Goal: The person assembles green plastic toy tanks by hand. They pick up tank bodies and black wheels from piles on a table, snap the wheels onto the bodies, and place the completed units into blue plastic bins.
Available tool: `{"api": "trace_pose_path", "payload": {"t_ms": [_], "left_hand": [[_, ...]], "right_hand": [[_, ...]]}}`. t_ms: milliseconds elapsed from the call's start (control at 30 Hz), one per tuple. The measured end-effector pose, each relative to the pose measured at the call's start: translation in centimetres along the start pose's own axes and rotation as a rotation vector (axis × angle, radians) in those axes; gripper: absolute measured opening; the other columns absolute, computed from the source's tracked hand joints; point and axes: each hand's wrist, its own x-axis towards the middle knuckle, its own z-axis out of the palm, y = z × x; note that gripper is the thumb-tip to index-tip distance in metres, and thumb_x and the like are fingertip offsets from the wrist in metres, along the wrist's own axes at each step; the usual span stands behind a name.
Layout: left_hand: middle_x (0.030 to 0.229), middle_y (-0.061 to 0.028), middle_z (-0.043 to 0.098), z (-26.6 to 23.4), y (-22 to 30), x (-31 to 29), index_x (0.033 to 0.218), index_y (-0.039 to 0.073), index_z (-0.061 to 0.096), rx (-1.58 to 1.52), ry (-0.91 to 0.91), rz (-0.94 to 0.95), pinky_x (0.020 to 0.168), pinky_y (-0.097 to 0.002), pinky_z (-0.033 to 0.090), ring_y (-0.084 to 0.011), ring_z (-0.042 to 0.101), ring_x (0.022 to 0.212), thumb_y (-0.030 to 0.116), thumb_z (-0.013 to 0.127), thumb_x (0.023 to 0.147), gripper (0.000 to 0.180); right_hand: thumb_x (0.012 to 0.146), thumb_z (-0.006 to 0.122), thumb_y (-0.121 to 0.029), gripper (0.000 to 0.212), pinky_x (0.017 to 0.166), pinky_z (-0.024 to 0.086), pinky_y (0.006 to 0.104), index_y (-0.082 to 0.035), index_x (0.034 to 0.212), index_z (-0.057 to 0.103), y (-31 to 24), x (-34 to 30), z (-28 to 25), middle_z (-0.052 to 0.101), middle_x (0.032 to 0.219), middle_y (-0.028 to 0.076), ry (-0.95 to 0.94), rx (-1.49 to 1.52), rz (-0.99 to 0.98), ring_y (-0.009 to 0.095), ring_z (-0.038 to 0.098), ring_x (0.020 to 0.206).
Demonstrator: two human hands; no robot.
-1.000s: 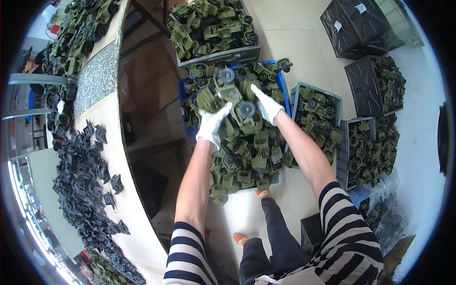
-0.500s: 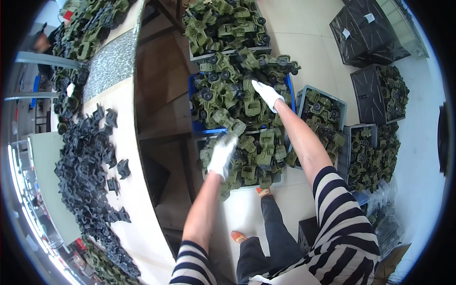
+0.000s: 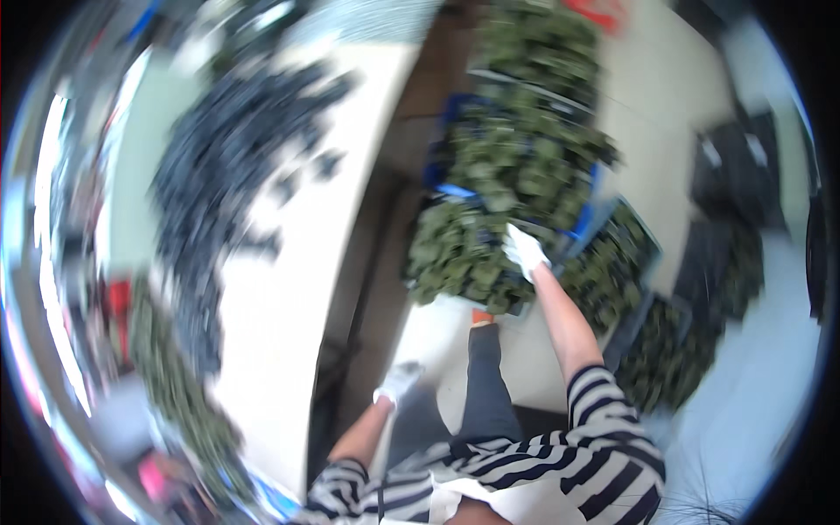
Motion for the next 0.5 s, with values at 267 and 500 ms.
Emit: {"api": "trace_pose_path", "payload": {"t_ms": [267, 500], "left_hand": [[0.122, -0.0188, 0.065, -5.9, -1.7, -14.1, 0.125, 0.001, 0.06, -0.089, 0.286, 0.237, 0.099, -0.0354, 0.045, -0.0322, 0.061, 0.114, 0.04, 0.054, 0.094, 0.05], [0.111, -0.0099, 0.069, -13.8, -24.3, -23.1, 0.125, 0.0, 0.06, -1.036, 0.913, 0.067, 0.088, -0.0332, 0.053, -0.0185, 0.065, 0.098, 0.034, 0.065, 0.093, 0.047]], "right_hand": [[0.096, 0.058, -0.044, 0.053, 0.068, 0.054, 0.0351, 0.004, 0.117, 0.063, 9.1, -20.5, 18.9, 0.065, 0.068, 0.01, -0.991, -0.912, 0.413, 0.024, 0.067, 0.066], [0.098, 0.059, -0.032, 0.044, 0.085, 0.051, 0.0308, -0.003, 0.131, 0.059, 12.7, -29.6, 34.6, 0.07, 0.105, 0.012, -1.456, -1.072, 0.214, 0.018, 0.066, 0.096]]}}
